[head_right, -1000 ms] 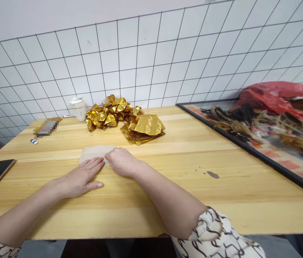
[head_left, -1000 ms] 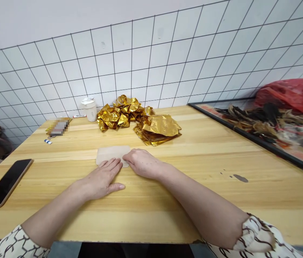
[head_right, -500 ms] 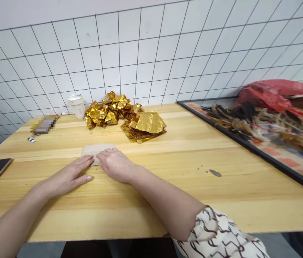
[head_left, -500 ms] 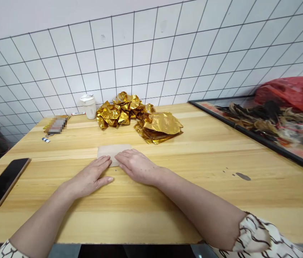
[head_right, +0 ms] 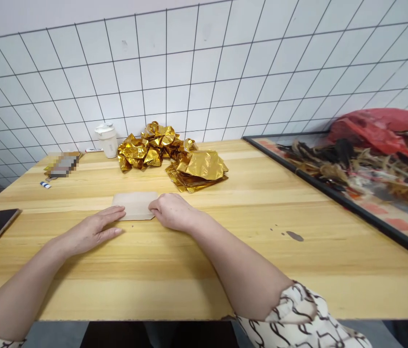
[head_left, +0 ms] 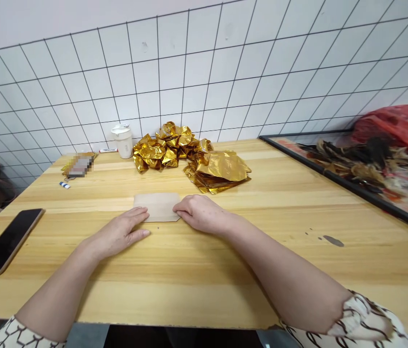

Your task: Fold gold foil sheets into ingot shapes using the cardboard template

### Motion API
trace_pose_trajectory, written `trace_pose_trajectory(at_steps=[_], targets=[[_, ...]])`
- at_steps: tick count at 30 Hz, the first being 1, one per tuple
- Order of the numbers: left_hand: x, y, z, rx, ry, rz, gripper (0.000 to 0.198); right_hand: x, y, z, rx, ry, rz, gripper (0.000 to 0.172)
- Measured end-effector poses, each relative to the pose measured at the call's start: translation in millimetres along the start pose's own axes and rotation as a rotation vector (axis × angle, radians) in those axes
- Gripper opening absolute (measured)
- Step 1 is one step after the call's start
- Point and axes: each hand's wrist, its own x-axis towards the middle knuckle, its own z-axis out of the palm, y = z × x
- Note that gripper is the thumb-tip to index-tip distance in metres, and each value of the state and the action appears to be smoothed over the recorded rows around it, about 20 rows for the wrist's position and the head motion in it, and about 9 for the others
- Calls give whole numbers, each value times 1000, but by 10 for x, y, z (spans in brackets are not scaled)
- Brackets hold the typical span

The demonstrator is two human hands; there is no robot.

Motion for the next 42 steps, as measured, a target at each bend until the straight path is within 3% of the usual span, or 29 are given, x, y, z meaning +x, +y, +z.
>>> trace_pose_trajectory(at_steps=[5,11,14,17,22,25,28,32,42], targets=[[-12,-37,-143,44,34,-30,46,6,-5,-8,-54,1,13,27],[120,53,-342,221,-115,-9,33,95,-19,113,11,126,24,23],[258,91,-386,288,-132,-45,28,157,-18,196,59,177,49,18],[367,86,-378,320,-77,-129,19,197,-11,256,126,219,103,14],[407,-53,-279,163,50,-125,11,202,40,311,208,275,118,15],[398,-174,-209,37,118,-119,3,197,79,331,241,307,135,26],[404,-271,-146,-29,219,-94,22,201,97,342,267,285,156,47],[423,-357,-59,-90,297,-114,54,213,95,340,281,225,178,56],[446,-352,10,-280,267,-177,65,248,124,384,301,241,158,59]])
